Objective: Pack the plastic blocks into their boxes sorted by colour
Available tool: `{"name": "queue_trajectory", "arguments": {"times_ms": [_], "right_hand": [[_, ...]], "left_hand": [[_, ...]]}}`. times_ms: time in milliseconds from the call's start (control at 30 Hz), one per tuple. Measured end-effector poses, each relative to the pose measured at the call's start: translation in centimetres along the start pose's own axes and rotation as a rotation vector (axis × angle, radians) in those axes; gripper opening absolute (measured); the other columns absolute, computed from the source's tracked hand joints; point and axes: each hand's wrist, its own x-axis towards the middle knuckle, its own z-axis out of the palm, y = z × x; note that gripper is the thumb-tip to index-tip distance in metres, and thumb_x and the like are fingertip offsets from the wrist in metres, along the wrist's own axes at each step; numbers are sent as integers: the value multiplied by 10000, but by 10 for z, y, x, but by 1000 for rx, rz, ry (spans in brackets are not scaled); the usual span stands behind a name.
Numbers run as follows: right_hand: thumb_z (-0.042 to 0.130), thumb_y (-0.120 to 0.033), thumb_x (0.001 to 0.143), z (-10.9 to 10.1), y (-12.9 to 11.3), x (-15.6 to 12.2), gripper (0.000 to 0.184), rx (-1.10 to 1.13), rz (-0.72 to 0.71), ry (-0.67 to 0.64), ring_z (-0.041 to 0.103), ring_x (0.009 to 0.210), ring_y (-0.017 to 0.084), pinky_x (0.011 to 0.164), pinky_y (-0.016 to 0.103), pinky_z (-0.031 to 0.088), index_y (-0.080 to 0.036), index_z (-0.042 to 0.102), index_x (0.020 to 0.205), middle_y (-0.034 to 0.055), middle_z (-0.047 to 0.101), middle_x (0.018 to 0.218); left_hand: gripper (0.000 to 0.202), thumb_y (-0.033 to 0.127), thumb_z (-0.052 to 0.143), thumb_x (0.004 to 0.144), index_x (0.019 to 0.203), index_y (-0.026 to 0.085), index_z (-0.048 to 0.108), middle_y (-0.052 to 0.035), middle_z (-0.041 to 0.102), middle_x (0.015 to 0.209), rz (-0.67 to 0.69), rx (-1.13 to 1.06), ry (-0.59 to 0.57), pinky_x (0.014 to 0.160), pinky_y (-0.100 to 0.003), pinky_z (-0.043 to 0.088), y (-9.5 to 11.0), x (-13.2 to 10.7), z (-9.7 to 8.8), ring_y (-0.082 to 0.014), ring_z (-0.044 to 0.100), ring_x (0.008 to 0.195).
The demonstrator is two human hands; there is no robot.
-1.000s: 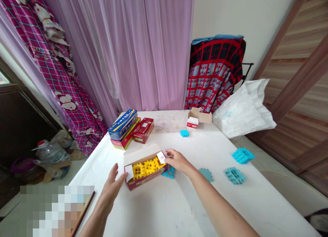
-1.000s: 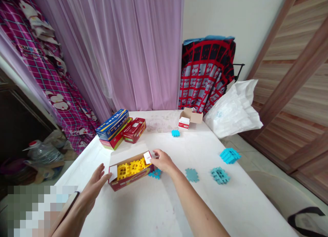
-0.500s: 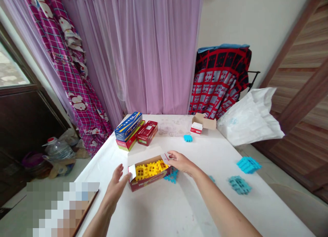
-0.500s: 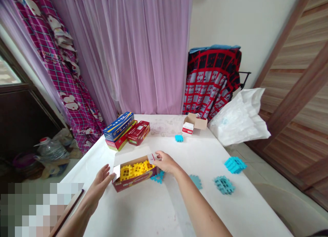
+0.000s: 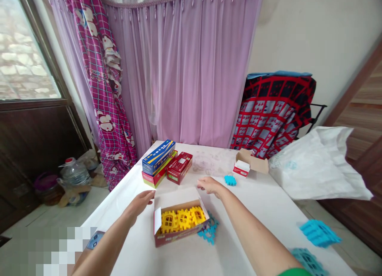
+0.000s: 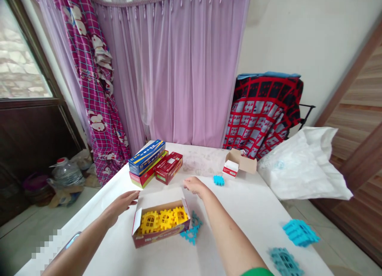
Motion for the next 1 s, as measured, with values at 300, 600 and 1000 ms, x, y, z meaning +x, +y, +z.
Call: {"name": "queue_trajectory", "arguments": {"times_ms": [300, 600, 1000], "right_hand": [[599, -476, 809, -10, -19, -18, 342, 41, -161, -65, 647, 862, 196, 811, 329, 468, -163, 720, 875, 34, 735, 839], [593, -197, 737, -15, -6, -83, 355, -258, -444, 87, 652, 947, 217, 847, 328, 492, -229, 742, 1057, 44, 734, 1076], [629, -102, 704, 5, 19, -92, 624, -465, -608, 124, 599, 1048, 208, 962, 350, 460, -240, 528, 1304, 76, 596, 1225]], "left_hand": [[737, 771, 558, 633, 1072, 195, 694, -99, 739, 1048, 250, 97, -79, 869, -367, 519, 22, -25, -16, -249, 670, 976], [378, 482, 619, 703, 1026, 309, 715, -32, 735, 1055, 534, 405, 101, 918, -387, 480, 2, -69, -6, -260, 654, 984], [306, 387, 531, 823, 1080, 259, 638, -68, 715, 1055, 736, 619, 298, 881, -399, 473, -24, -73, 13, -265, 642, 997]]}}
